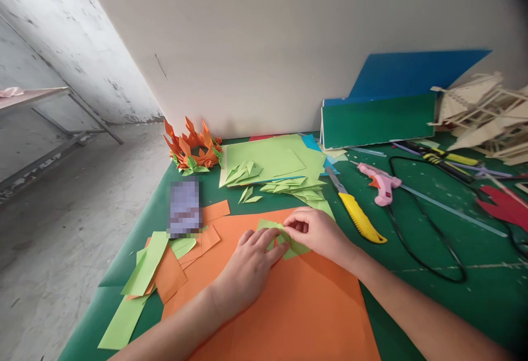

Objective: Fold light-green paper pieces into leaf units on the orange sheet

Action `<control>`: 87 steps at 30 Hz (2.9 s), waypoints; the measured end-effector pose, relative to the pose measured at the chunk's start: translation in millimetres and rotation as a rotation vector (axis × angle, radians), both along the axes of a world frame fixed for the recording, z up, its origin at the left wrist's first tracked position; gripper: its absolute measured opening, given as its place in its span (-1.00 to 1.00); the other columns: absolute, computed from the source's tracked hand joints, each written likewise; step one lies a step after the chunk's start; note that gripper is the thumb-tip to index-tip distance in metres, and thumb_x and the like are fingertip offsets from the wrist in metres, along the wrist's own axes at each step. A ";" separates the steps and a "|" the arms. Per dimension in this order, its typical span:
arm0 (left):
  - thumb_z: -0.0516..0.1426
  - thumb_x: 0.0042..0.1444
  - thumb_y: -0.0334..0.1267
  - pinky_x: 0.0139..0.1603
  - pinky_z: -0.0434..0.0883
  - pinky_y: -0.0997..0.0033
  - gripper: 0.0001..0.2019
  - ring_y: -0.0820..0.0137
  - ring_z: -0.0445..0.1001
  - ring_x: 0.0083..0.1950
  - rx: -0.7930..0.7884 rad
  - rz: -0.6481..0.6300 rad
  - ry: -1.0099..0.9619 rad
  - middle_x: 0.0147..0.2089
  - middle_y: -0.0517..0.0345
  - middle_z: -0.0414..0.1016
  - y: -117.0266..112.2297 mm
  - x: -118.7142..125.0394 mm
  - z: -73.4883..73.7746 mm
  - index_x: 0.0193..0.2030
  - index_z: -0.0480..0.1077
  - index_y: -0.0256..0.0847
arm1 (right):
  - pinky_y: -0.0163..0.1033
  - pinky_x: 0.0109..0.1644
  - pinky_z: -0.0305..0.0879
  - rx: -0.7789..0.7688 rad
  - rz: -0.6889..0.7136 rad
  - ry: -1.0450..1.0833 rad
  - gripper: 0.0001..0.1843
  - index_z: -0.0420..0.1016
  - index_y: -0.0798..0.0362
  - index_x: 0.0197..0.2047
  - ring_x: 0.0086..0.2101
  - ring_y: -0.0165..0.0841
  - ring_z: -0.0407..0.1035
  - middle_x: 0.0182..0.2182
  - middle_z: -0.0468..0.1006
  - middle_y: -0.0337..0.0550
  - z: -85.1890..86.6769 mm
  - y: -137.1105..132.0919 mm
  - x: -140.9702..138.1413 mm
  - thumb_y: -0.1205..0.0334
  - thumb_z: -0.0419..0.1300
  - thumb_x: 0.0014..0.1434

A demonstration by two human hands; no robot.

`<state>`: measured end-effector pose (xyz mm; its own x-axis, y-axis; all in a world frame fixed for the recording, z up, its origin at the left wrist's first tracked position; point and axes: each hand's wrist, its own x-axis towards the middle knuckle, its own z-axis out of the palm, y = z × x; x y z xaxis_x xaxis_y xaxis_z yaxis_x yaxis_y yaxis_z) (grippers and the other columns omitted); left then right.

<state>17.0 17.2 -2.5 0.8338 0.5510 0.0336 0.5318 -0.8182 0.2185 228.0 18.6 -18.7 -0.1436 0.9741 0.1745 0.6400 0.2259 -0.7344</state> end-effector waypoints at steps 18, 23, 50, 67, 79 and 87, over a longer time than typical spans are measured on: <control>-0.03 0.13 -0.52 0.09 0.15 0.05 -0.51 0.11 0.19 0.21 0.104 0.055 -0.020 0.23 -0.05 0.23 -2.3 1.1 2.1 0.15 0.31 0.01 | -0.26 -0.23 0.31 0.273 0.291 -0.252 -0.78 0.51 0.01 -0.30 -0.31 -0.33 0.42 -0.36 0.55 -0.15 3.9 4.3 8.5 0.32 0.05 0.31; -0.05 0.17 -0.50 0.09 0.18 0.06 -0.54 0.16 0.28 0.14 0.050 0.044 -0.006 0.26 -0.02 0.23 0.0 2.4 1.7 0.13 0.32 0.00 | -0.24 -0.26 0.29 0.286 0.326 -0.309 -0.73 0.52 0.02 -0.25 -0.30 -0.32 0.42 -0.35 0.54 -0.13 2.3 5.8 11.1 0.29 0.00 0.35; 0.00 0.15 -0.44 0.27 0.12 -0.10 -0.60 0.15 0.26 0.14 0.019 -0.053 -0.013 0.18 -0.05 0.22 12.4 1.1 10.1 0.10 0.35 -0.05 | -0.20 -0.16 0.30 0.221 0.420 -0.338 -0.74 0.54 0.05 -0.21 -0.21 -0.29 0.39 -0.27 0.54 -0.10 11.1 7.9 17.7 0.33 0.01 0.34; -0.05 -0.01 -0.58 0.37 -0.15 -0.04 -0.45 0.29 0.21 0.26 -0.077 -0.037 -0.212 0.15 0.04 0.34 20.6 -3.7 -2.6 0.13 0.27 -0.10 | -0.16 -0.13 0.28 0.171 0.354 -0.412 -0.87 0.45 0.05 -0.20 -0.19 -0.25 0.34 -0.26 0.48 -0.12 19.0 -3.7 9.1 0.22 0.22 0.18; -0.10 0.19 -0.53 0.32 -0.10 -0.01 -0.58 0.29 0.27 0.18 -0.080 -0.011 -0.202 0.05 0.13 0.45 24.5 -6.2 -0.8 0.09 0.31 -0.07 | -0.19 -0.14 0.32 0.265 0.356 -0.340 -0.64 0.54 -0.05 -0.05 -0.19 -0.28 0.32 -0.24 0.47 -0.10 6.3 5.8 19.1 0.44 -0.02 0.32; -0.11 0.14 -0.58 0.33 -0.04 0.02 -0.49 0.27 0.19 0.28 -0.063 -0.027 -0.165 0.22 0.14 0.36 26.6 -6.9 -4.7 0.17 0.29 -0.08 | -0.18 -0.09 0.35 0.246 0.389 -0.225 -0.75 0.54 -0.03 -0.08 -0.14 -0.29 0.37 -0.19 0.51 -0.11 6.5 5.7 20.5 0.34 0.05 0.33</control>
<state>10.0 43.8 -7.1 0.8345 0.5336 0.1375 0.4623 -0.8138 0.3521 248.5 24.3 -12.1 -0.5474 0.7752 0.3153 0.6104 0.6276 -0.4833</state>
